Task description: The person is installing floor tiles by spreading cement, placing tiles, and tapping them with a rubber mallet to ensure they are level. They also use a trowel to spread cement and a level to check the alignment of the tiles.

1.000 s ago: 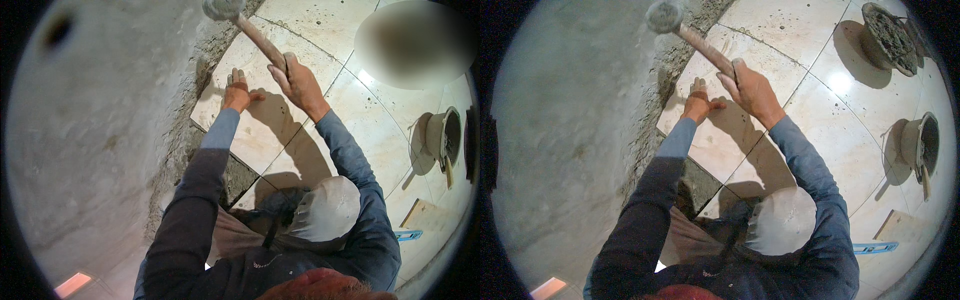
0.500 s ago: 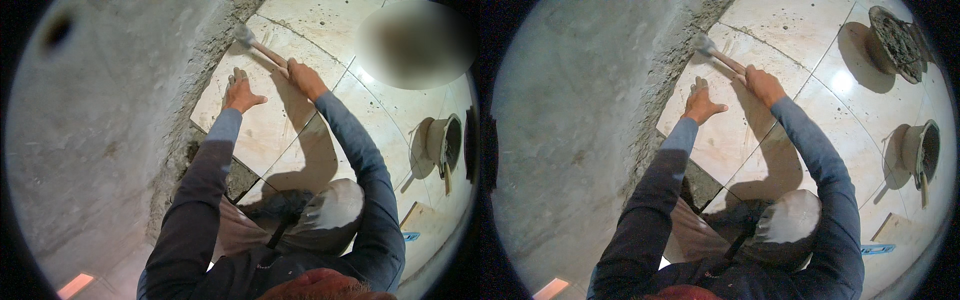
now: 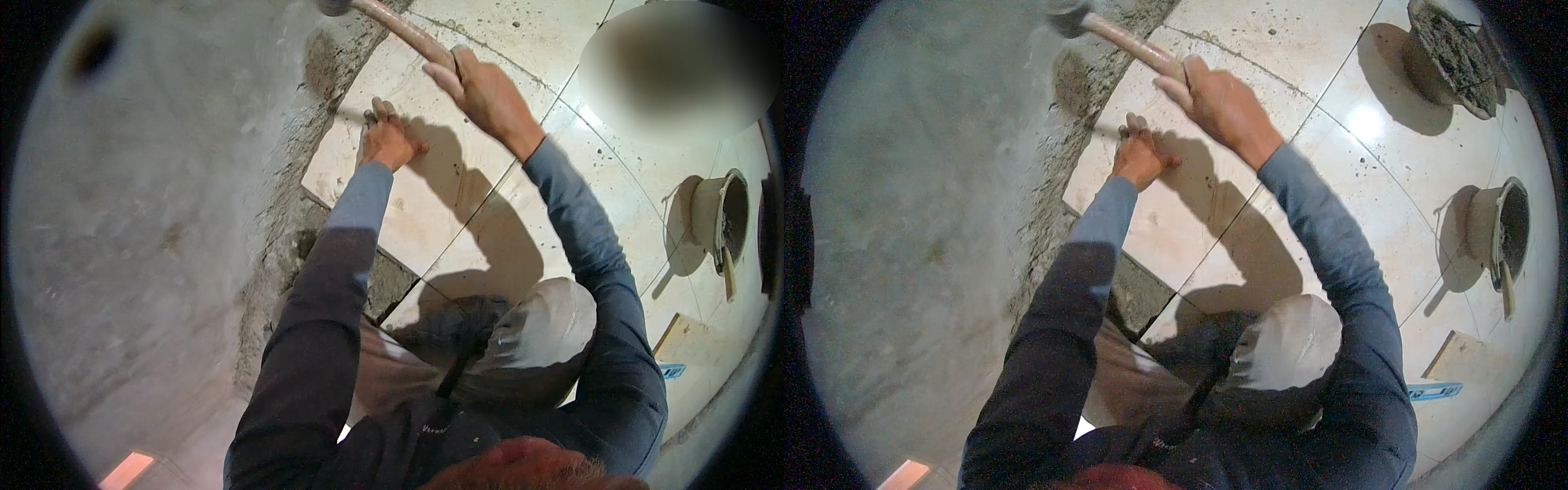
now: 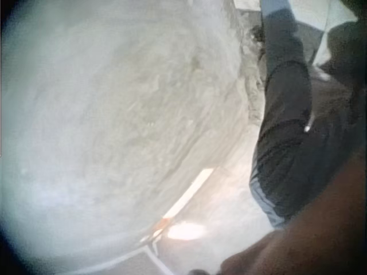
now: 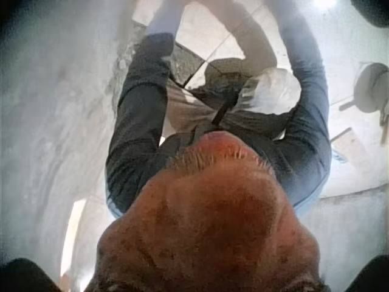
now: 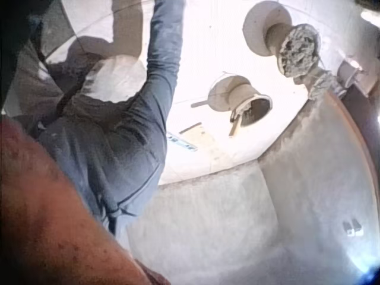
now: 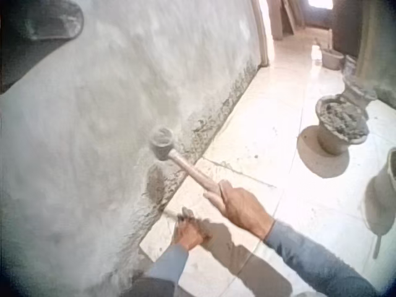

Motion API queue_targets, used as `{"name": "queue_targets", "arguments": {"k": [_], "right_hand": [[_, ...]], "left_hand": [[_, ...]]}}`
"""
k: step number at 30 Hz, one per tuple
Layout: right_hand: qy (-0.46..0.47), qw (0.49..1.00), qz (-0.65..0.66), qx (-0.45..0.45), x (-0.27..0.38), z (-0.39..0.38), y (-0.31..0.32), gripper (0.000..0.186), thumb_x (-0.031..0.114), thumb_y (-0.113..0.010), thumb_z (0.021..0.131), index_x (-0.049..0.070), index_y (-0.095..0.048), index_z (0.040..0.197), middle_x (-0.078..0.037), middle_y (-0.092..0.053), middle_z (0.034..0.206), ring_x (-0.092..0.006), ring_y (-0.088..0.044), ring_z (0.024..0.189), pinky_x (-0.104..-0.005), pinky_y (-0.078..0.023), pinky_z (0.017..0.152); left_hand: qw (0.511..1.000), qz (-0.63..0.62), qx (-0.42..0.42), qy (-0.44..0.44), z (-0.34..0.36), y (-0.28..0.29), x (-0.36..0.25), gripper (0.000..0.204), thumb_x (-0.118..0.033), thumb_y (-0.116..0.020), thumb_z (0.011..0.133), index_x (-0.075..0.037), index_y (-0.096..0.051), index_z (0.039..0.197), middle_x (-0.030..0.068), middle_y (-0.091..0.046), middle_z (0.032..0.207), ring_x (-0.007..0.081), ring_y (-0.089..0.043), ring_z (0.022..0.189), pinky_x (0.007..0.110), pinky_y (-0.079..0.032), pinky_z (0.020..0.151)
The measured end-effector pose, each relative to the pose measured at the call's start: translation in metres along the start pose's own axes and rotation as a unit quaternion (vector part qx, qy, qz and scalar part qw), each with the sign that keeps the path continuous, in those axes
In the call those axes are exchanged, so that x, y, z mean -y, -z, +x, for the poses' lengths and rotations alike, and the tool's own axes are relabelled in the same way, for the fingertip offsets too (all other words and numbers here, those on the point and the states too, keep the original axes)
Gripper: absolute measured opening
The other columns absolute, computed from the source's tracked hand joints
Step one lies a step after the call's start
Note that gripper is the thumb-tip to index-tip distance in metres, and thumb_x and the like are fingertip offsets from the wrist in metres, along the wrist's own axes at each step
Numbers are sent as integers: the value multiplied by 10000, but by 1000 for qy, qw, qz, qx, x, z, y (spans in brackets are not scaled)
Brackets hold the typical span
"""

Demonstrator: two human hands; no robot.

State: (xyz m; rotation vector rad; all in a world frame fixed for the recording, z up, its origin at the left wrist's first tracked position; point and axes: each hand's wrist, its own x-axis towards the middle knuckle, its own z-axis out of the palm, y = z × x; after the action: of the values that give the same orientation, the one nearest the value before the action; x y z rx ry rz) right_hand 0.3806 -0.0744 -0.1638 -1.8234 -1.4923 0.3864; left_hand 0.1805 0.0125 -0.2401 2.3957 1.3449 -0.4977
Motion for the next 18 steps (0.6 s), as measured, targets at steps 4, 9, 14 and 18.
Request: {"name": "queue_targets", "arguments": {"k": [4,9,14,18], "right_hand": [[0,999,32,-34,-45,-33,-38,425,428,-588,1000,7,-532,998,-237,-629,679,-415,-660,628,-470,-515,527],[-26,1000,-8,9,-3,-15,5,431,431,-575,1007,5,-517,990,-233,-621,661,-409,-638,592,-481,-490,512],[-12,998,-11,-59,-8,-73,3,429,429,-579,1006,3,-524,1004,-224,-635,676,-398,-655,597,-467,-503,506],[-154,986,5,57,-64,-99,0,489,472,-501,1035,-14,-552,1025,-283,-666,845,-419,-689,782,-481,-539,675]], "left_hand": [[999,-31,-20,-22,2,8,-13,1214,-505,-821,757,107,-125,1541,302,-58,1634,498,-135,1493,489,-206,1233],[999,42,3,4,9,-3,-2,1167,-548,-819,746,132,-241,1499,318,-139,1611,508,-173,1479,498,-251,1215],[999,49,-8,13,13,-4,-6,1187,-522,-824,758,28,-158,1571,256,-68,1652,447,-143,1512,487,-286,1211],[1000,3,-15,3,10,-6,-15,1017,-409,-783,842,33,-213,1558,246,-75,1653,428,-131,1520,505,-266,1218]]}}
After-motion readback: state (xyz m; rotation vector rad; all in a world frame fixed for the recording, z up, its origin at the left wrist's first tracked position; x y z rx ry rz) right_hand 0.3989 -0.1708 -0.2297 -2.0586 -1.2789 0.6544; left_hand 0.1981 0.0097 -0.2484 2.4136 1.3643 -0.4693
